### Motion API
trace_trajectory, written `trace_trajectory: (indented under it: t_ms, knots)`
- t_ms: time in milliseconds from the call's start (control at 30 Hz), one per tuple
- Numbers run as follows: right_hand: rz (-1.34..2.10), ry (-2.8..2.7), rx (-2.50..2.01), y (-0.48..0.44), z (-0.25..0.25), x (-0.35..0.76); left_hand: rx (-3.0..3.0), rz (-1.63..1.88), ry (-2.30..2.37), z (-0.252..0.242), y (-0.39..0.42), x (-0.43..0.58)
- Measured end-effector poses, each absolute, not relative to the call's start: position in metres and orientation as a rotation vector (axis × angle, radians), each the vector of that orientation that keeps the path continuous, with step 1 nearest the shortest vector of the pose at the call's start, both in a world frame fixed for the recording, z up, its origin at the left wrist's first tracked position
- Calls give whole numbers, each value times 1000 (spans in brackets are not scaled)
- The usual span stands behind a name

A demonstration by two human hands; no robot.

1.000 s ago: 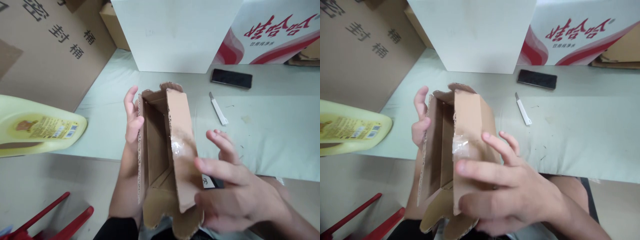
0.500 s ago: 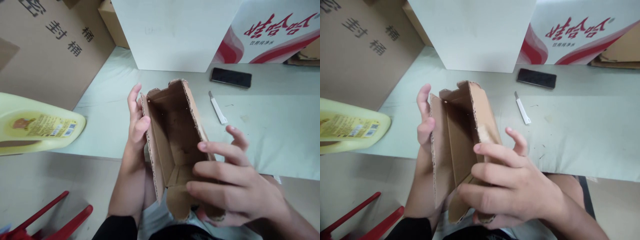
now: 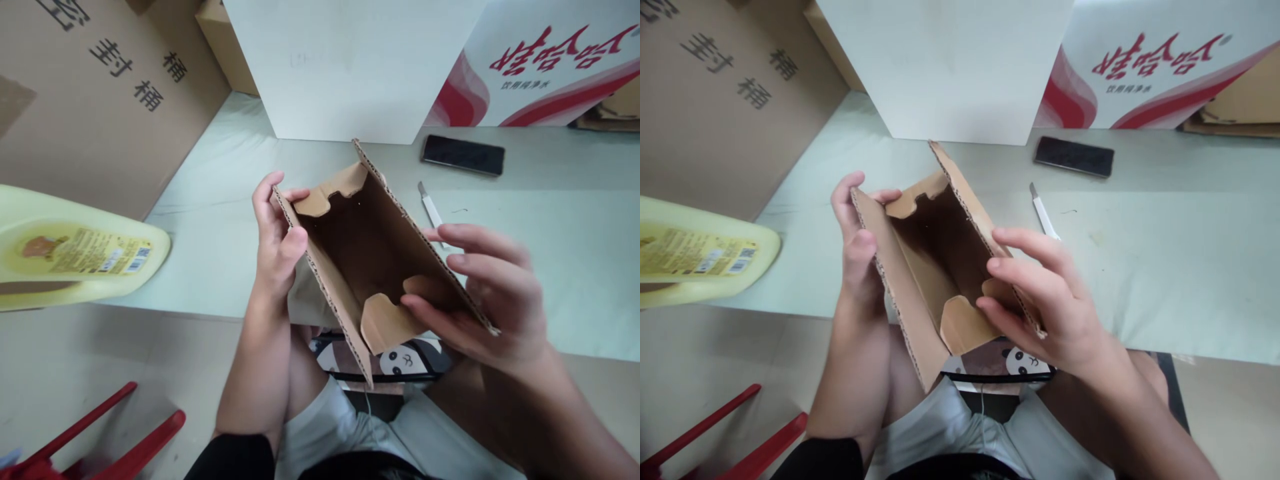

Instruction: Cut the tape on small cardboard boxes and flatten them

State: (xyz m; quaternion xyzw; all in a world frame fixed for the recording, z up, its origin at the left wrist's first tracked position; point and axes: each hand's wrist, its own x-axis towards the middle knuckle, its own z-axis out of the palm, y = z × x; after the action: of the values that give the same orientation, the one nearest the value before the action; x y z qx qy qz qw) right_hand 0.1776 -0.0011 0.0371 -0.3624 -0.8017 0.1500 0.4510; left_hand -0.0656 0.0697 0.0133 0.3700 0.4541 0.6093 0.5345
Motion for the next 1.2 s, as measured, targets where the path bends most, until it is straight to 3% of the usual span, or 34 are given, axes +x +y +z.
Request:
trace_trajectory:
  t_ms: [200,467,667,1200]
  knots:
    - [467,-2144,-870,4,34,179,1265,1507,1068,0,71,-65]
    - [614,-2235,-816,8,33,189,1774,1321,1149,-22,79,-75]
    - [523,-2241,-901,6,34,183,2060,1232,1282,-18,75,-68]
    - [754,-1962,-896,3,27,189,2061,1166,1418,-16,76,-74]
